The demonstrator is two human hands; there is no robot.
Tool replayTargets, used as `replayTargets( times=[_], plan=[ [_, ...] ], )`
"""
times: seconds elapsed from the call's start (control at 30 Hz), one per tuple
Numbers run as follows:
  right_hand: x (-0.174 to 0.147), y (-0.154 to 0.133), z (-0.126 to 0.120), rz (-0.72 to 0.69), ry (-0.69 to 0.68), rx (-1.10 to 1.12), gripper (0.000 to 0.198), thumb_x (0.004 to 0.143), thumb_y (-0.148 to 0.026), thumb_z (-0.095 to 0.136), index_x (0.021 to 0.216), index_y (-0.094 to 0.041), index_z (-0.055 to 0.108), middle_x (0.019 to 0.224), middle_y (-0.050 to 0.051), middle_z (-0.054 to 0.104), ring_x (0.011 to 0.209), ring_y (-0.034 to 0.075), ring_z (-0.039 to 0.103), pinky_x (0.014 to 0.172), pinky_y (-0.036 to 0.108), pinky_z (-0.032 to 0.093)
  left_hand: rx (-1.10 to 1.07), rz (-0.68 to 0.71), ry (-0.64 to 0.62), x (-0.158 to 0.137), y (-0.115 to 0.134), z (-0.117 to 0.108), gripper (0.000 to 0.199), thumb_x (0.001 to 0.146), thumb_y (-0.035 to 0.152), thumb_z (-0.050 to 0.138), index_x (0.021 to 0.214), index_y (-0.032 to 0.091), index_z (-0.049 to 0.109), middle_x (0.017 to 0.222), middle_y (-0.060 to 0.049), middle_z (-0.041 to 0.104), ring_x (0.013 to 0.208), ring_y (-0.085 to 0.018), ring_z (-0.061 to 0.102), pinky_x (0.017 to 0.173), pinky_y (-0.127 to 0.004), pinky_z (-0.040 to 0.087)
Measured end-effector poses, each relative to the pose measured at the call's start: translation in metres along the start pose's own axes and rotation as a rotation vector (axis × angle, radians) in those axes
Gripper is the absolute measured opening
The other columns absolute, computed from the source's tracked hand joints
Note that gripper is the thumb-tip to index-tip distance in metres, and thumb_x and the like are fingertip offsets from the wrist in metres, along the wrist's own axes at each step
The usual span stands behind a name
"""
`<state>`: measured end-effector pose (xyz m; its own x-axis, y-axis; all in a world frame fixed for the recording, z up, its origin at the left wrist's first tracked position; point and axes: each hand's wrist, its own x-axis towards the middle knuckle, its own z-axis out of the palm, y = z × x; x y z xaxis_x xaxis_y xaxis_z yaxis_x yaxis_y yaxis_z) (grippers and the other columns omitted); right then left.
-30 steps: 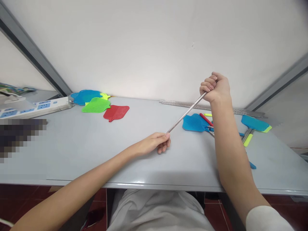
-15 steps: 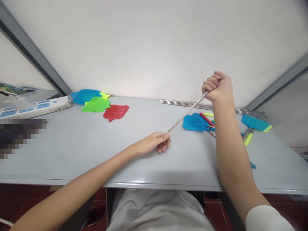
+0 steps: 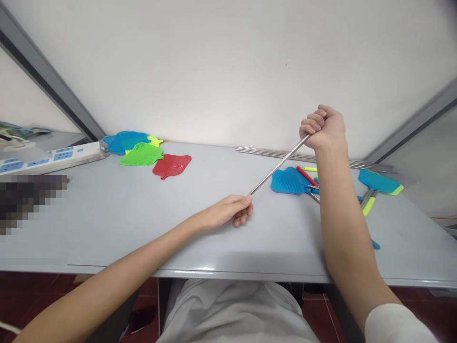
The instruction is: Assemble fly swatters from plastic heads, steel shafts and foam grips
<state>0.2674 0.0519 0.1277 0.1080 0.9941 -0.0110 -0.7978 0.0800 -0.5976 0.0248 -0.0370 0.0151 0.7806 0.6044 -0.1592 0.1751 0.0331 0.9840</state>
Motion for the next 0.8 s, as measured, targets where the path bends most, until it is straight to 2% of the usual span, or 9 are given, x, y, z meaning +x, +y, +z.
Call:
replayTargets(
  times=[0.8],
  plan=[
    [0.0023,0.0007,-0.0032,0.002,0.024,0.0,0.027,0.073,-0.016,0.038,0.054,-0.019,0.019,0.034,-0.008,0.015,0.028,0.004,0.015,0.027,0.016,0.015,-0.006,0.003,0.046,0.0012,-0.0011,0.0011,0.044,0.083,0.05,0.029,0.07,0.014,0.05,0.057,0.002,0.046,0.05,-0.008,0.043,0.053,-0.024,0.035]
  ],
)
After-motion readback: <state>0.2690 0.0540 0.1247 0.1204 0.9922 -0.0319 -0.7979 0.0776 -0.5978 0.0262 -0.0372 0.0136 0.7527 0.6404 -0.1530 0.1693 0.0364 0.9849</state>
